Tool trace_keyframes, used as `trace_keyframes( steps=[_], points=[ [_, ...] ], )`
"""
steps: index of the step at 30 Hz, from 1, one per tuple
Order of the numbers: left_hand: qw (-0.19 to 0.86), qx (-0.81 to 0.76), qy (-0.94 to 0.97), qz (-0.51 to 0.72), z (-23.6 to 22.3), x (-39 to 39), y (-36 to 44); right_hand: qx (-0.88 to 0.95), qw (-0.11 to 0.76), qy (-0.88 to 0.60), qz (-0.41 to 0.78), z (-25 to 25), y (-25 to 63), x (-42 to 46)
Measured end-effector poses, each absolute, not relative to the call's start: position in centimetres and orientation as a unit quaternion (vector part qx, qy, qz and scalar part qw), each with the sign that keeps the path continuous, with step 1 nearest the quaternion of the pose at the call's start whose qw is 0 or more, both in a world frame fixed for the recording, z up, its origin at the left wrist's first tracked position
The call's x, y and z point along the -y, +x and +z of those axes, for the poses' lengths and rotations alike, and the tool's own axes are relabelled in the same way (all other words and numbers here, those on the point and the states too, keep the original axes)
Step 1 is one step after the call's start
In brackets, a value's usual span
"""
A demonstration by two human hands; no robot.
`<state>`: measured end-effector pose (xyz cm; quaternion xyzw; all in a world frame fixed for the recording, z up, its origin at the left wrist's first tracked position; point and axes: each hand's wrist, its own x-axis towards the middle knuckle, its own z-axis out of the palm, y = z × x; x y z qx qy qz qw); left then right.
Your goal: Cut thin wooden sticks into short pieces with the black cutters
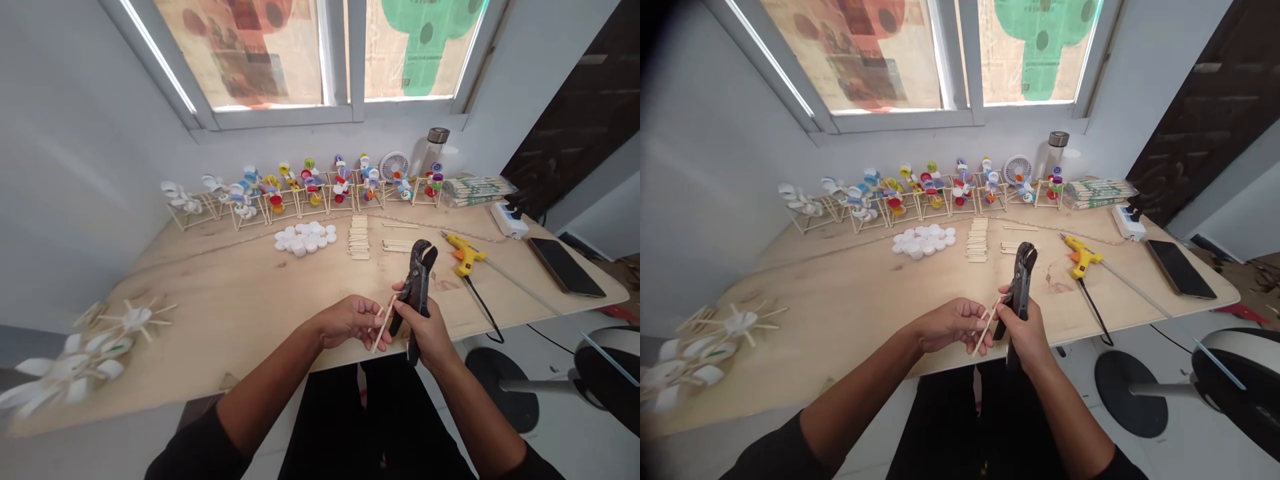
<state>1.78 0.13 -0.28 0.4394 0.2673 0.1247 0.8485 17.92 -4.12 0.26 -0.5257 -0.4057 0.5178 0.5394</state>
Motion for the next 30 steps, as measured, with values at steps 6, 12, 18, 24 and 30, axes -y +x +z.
trace_keyframes(
  steps=[6, 12, 18, 24, 30],
  points=[
    [0.847, -0.277, 0.430, 0.146, -0.4, 1.0, 1.8, 0.434, 0.551, -0.558, 0.444, -0.1, 17.2, 4.8],
    [0.852, -0.280, 0.422, 0.133, -0.3, 2.3, 2.0, 0.400, 0.588, -0.567, 0.415, -0.5, 16.7, 5.3],
    [0.852, -0.281, 0.422, 0.131, -0.4, 3.1, 2.0, 0.377, 0.623, -0.558, 0.398, -0.7, 16.5, 5.8],
    [0.849, -0.277, 0.429, 0.138, -0.4, 3.4, 2.1, 0.367, 0.643, -0.549, 0.388, -0.9, 16.8, 6.2],
    [0.850, -0.276, 0.427, 0.141, -0.5, 3.6, 2.2, 0.371, 0.650, -0.547, 0.376, -1.0, 16.7, 6.3]
  ],
)
